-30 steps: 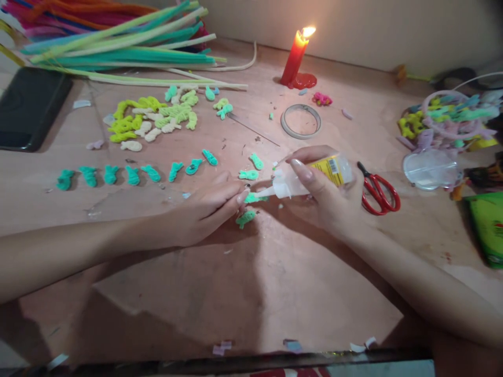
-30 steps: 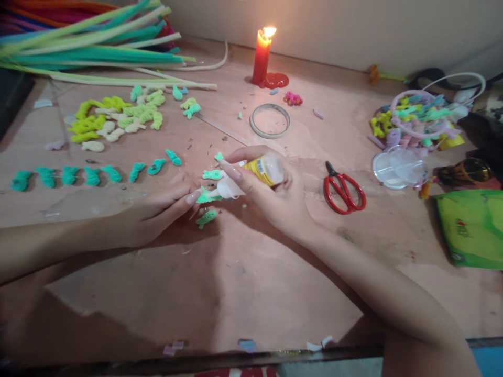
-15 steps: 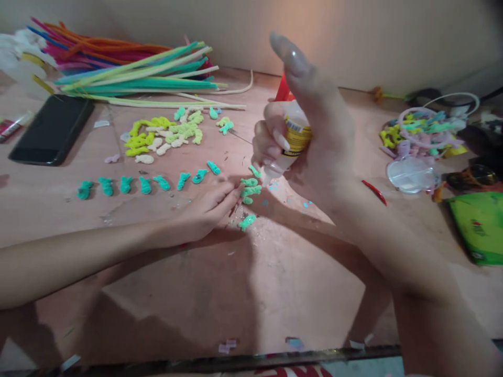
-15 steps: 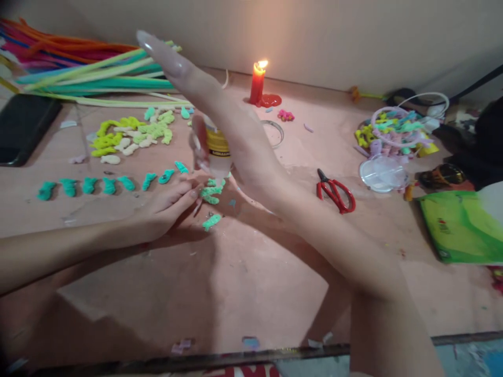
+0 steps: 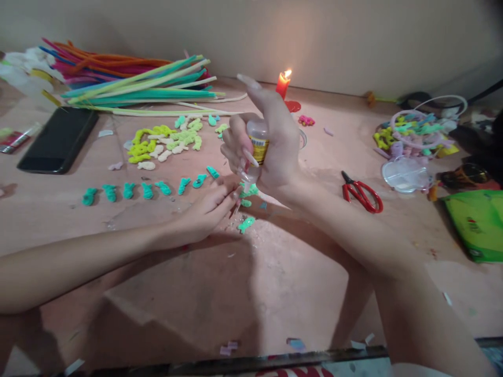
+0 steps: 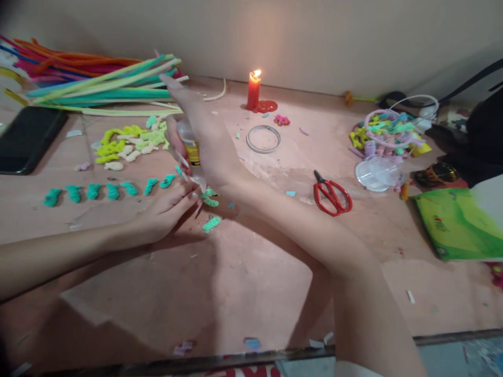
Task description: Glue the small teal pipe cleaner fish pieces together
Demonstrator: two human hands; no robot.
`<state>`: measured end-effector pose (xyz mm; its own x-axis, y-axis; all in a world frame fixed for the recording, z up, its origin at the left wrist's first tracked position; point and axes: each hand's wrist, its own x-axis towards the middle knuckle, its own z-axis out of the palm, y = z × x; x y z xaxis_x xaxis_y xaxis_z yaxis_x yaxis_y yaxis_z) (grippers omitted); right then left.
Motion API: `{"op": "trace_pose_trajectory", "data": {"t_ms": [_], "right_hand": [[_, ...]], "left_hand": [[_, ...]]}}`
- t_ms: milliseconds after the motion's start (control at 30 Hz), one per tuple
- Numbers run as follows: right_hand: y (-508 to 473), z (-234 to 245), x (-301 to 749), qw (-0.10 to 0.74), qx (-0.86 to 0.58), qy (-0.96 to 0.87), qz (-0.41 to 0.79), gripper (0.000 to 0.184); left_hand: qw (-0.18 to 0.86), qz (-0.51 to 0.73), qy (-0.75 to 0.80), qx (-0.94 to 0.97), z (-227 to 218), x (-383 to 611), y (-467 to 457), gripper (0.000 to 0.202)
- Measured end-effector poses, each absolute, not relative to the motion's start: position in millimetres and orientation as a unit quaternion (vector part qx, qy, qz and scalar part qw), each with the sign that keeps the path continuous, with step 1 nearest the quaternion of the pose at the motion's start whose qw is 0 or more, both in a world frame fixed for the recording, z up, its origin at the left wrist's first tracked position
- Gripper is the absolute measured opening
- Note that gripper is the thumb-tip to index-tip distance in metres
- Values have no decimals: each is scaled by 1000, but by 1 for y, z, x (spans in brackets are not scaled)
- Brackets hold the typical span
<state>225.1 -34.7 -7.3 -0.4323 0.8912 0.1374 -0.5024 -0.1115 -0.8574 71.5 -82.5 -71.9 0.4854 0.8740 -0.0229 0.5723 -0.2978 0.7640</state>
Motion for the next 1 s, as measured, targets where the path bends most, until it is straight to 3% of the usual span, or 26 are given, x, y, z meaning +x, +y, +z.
{"op": "trace_pose_trajectory", "data": {"t_ms": [100, 300, 500, 567, 700, 733, 833, 1000], "right_hand": [[-37, -6, 225, 480, -225, -452, 717, 74], [-40, -4, 228, 457, -254, -501, 689, 71], [-39, 5, 229, 509, -297, -488, 644, 63], [-36, 8, 233, 498, -308, -484, 650, 55], [-27, 6, 251, 394, -269, -545, 690, 10], [-26, 4, 256, 376, -271, -565, 682, 6], [-28, 0, 268, 389, -268, -596, 649, 12], [-34, -13, 278, 417, -282, -595, 627, 39]], "left_hand": [[360, 190, 470, 783, -74, 71, -82, 43], [367, 188, 468, 782, -75, 72, -80, 45], [358, 188, 488, 774, -73, 71, -82, 46], [379, 204, 486, 761, -74, 71, -82, 43], [386, 219, 492, 749, -74, 73, -83, 40], [383, 219, 493, 750, -73, 73, -83, 40], [376, 217, 490, 756, -71, 73, -82, 39], [377, 225, 482, 759, -71, 72, -81, 40]]}}
